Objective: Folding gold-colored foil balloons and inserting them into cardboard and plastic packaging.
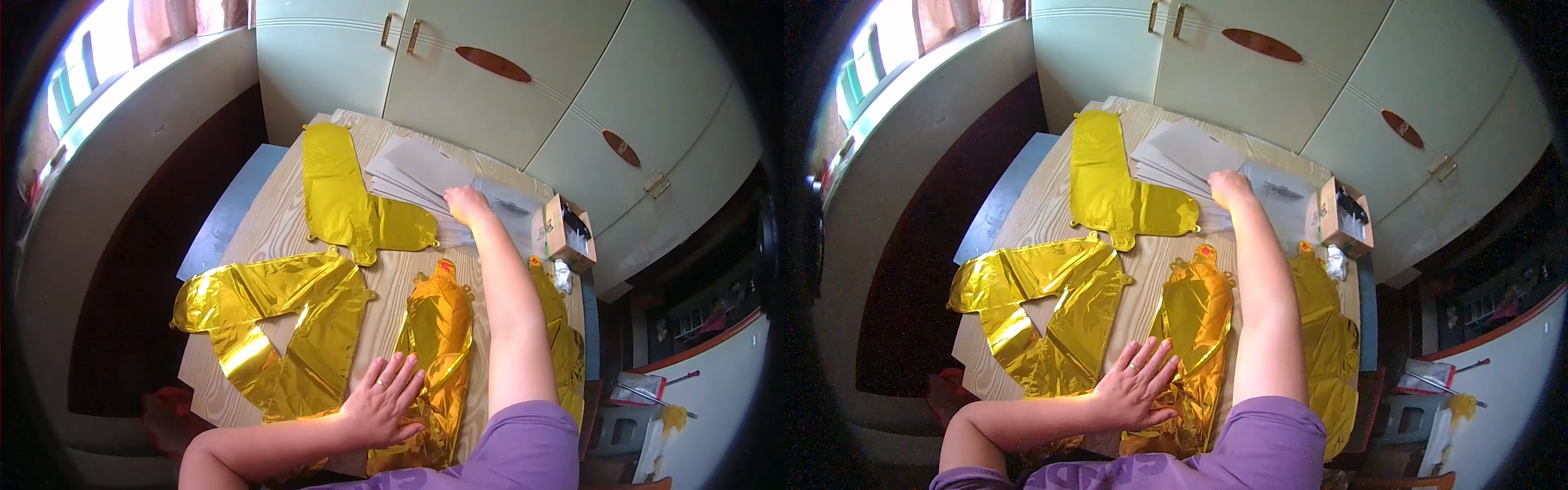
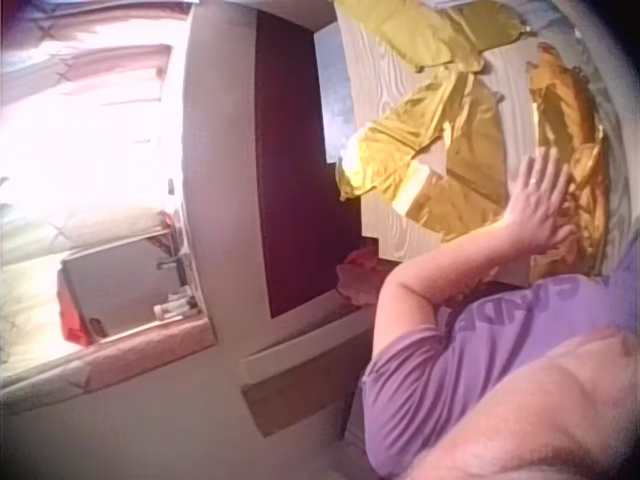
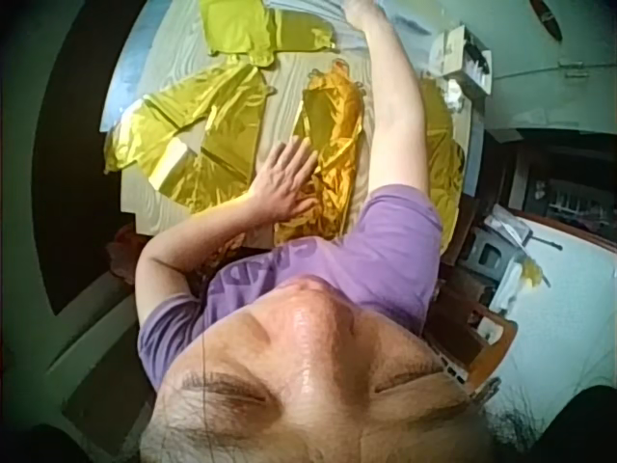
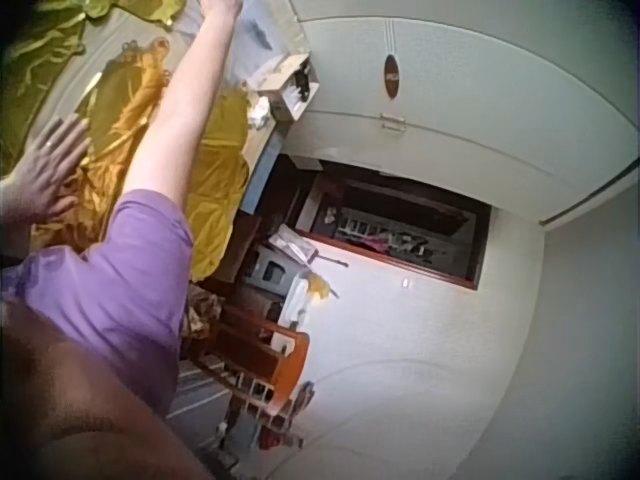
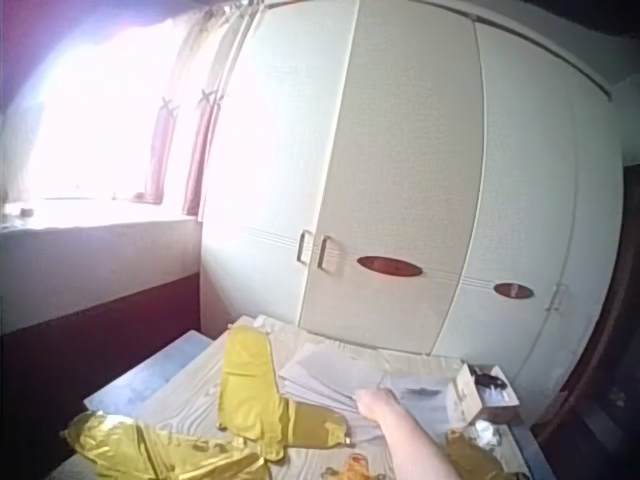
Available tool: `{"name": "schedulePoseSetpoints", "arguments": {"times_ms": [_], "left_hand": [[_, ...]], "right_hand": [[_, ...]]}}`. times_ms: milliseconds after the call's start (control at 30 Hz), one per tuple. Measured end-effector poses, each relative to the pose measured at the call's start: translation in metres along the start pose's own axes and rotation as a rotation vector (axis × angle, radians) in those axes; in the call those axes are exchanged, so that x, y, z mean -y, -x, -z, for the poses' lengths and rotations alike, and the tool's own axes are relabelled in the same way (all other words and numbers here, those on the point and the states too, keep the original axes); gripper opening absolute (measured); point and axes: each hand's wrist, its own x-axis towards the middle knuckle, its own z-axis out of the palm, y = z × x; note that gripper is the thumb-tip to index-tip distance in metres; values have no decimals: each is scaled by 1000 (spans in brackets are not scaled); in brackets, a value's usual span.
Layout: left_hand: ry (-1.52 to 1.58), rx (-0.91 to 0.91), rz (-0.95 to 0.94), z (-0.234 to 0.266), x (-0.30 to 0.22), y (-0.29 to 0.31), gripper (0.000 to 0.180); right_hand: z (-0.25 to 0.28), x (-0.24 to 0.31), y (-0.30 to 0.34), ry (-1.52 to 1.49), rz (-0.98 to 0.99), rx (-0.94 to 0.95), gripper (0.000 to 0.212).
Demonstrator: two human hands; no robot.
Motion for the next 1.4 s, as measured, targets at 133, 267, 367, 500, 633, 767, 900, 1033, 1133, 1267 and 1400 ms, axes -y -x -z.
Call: {"name": "schedulePoseSetpoints", "arguments": {"times_ms": [133,267,367,500,633,767,900,1033,1133,1267,1400], "left_hand": [[12,-11,-1,1,0,0,95],[30,-28,-8,0,-1,0,94],[46,-70,-15,-4,0,2,94],[77,-149,-37,-16,1,5,94],[287,-99,10,-15,6,4,95],[1141,-319,105,21,11,8,74],[2055,-324,318,45,-14,10,34],[1680,-233,409,57,-14,29,34],[1380,-146,427,71,1,33,34],[1252,-328,381,86,10,15,28],[741,-299,533,40,41,16,39]], "right_hand": [[-3,12,6,295,75,-210,21],[17,3,10,337,116,-721,16],[69,14,40,92,17,-999,10],[116,45,132,-714,-237,-738,18],[76,84,246,-1588,-333,-256,20],[55,160,357,-1876,-341,-288,20],[40,206,422,-1960,-227,-185,25],[62,170,428,-2193,-415,-333,20],[70,115,436,-2075,-335,-401,13],[81,108,440,-1665,-443,-295,21],[60,134,446,-1312,-562,-86,33]]}}
